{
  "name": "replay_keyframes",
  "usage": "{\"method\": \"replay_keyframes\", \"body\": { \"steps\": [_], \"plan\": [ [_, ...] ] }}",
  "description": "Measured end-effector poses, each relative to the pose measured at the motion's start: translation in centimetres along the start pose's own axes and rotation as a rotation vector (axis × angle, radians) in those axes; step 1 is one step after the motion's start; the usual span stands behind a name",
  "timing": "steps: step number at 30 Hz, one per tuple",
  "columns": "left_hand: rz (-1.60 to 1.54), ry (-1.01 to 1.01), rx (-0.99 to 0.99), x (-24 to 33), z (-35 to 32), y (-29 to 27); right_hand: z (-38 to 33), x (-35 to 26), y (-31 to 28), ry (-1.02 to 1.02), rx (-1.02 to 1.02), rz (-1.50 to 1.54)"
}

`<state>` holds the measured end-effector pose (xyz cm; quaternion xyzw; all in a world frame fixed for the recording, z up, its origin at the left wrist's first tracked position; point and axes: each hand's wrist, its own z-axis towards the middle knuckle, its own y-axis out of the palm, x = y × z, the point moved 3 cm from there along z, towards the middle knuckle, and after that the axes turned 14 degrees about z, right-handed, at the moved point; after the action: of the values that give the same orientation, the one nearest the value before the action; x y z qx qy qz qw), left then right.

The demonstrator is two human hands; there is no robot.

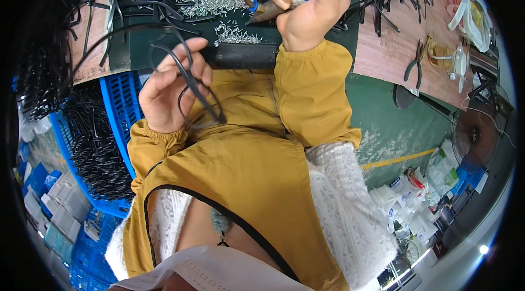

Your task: The person repeatedly picks black cables from a blue crate, trims their ends with a blue-handled tool, and places the trimmed pieces back into the crate. The person also uses a brush to sweep debris on the work surface.

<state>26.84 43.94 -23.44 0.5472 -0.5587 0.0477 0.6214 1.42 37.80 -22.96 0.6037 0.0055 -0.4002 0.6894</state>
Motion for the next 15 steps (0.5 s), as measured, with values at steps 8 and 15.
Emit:
{"method": "replay_keyframes", "body": {
  "steps": [8, 15],
  "plan": [
    [0.898, 0.721, 0.277, -3.1, -0.2, 3.9, -3.0, -1.4, 3.7, 0.278, -0.088, 0.135],
    [1.033, 0.524, 0.247, -4.3, -2.2, 3.0, -3.5, -1.5, 0.5, 0.328, -0.207, 0.121]
  ]
}}
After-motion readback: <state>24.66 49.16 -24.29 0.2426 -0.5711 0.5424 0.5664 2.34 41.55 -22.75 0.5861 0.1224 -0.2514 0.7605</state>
